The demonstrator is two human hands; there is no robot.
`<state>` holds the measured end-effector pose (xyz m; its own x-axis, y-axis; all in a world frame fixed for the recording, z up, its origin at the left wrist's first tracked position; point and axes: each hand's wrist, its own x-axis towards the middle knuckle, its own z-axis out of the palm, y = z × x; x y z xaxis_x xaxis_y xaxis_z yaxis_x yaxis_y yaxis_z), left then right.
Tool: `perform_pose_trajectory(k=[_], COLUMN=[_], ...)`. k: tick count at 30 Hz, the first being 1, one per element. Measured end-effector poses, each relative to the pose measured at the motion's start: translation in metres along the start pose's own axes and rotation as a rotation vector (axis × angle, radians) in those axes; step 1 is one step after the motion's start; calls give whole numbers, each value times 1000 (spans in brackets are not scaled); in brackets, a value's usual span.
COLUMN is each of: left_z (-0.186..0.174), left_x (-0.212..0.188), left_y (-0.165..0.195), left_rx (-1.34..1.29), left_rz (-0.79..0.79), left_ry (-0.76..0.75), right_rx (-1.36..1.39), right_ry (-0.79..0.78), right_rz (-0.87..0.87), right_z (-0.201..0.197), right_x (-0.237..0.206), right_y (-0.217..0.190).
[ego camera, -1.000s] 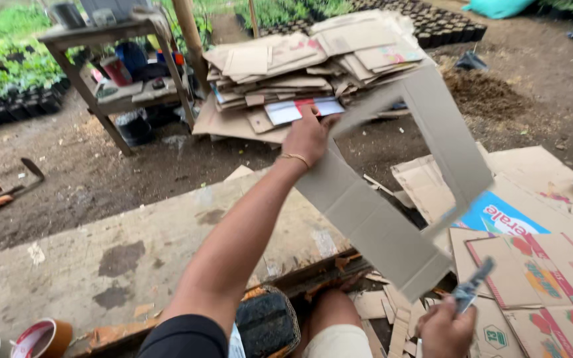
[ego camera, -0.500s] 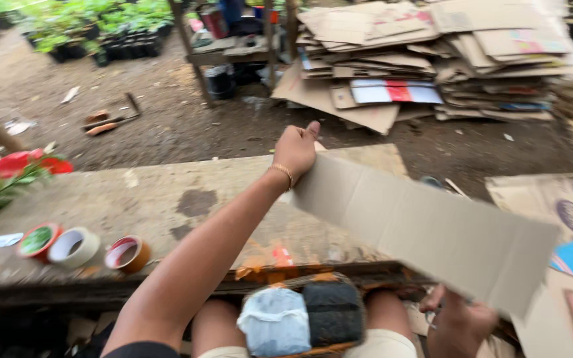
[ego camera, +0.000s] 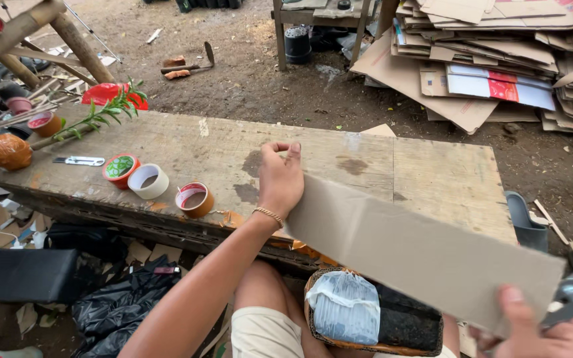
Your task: The person tapes a cardboard-wrapped package, then cuts a larger cardboard sheet into smaller pieces using a utility knife. They place the cut pieces into the package and seal it with tape.
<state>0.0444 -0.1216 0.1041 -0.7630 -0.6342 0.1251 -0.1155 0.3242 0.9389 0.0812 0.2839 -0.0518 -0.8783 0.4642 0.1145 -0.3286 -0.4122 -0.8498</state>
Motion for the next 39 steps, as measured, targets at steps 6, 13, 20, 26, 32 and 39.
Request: perform_pose_trajectory(k=[6, 13, 20, 26, 32, 39], left_z=[-55, -15, -11, 1, -6, -7], left_x=[-109, -196, -219, -223, -233, -230], left_y=[-17, -122, -153, -175, -192, -173], left_rx=[1, 350, 500, 427, 661, 650], left_rz=[867, 1050, 1027, 1062, 1114, 1033], left_ry=[-25, -11, 248, 499, 452, 339], right_rx=[507, 481, 116, -51, -190, -292], right_ry=[-39, 90, -147, -213, -206, -193], right_rz=[44, 576, 586, 631, 541, 595], right_z=[-95, -76, -4, -11, -19, -8], right_x=[42, -3, -12, -10, -3, -3], right_y=[-5, 46, 53, 59, 66, 59])
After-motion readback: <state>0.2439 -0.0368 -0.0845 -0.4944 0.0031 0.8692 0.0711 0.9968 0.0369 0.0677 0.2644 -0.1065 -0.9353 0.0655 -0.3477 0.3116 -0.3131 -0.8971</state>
